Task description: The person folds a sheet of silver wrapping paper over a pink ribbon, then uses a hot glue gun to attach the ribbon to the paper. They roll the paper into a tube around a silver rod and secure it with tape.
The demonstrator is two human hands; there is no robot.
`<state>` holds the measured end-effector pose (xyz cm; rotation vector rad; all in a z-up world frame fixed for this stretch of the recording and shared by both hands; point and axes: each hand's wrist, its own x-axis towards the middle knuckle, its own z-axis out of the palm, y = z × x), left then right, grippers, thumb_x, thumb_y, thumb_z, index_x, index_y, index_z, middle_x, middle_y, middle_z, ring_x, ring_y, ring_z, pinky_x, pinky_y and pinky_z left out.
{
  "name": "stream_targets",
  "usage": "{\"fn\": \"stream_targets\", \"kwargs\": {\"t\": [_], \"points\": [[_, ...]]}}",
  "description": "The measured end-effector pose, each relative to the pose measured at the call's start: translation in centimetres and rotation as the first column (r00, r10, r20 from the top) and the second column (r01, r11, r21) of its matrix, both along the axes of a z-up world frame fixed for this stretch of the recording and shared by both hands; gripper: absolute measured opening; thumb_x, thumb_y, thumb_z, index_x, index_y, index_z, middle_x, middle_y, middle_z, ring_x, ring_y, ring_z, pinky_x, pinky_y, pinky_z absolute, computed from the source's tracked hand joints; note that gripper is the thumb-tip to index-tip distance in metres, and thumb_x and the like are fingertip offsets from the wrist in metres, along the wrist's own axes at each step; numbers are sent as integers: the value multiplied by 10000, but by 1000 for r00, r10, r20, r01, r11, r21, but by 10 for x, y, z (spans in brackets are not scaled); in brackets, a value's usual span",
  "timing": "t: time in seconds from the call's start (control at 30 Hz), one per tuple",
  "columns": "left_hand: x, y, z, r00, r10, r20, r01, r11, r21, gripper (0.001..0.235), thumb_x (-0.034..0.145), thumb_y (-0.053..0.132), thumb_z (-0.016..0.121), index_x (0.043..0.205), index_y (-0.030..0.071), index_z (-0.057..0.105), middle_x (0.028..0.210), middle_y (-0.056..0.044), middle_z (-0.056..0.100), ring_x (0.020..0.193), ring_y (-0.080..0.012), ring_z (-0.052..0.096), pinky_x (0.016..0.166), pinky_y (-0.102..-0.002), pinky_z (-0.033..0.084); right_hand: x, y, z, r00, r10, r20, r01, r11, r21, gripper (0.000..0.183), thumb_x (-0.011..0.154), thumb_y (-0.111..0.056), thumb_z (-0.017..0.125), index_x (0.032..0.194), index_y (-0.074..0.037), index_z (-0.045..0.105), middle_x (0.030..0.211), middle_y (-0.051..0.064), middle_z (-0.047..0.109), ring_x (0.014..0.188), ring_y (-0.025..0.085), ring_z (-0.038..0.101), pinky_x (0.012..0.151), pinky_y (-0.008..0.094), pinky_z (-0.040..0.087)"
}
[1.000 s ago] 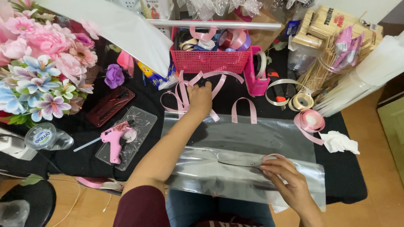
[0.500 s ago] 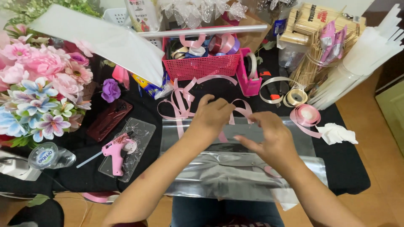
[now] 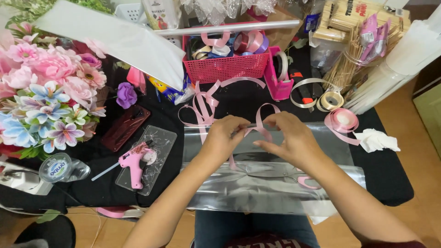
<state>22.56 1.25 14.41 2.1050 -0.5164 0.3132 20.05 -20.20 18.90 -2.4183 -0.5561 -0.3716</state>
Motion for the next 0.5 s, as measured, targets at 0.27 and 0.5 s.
{"fn": "stream_targets", "kwargs": {"t": [0.27, 0.5], "points": [[-1, 7, -10, 989, -59, -137, 44, 992, -116, 219, 883, 84, 750, 1100, 109, 765, 915, -89, 769, 912, -285, 757, 872, -364, 595, 11, 7, -24, 989, 44, 141, -24, 990, -140, 100, 948, -170, 709, 1027, -117, 739, 796, 25, 688, 803, 202, 692, 694, 276, 568], [-16, 24, -7, 936, -130, -328, 114, 991, -68, 257, 894, 81, 717, 1147, 64, 761, 956, -172, 790, 932, -356, 740, 886, -434, 569, 24, -7, 0, 960, 138, -242, -138, 990, 17, 192, 962, -191, 666, 1113, -111, 754, 873, 96, 746, 843, 272, 725, 748, 370, 582]]}}
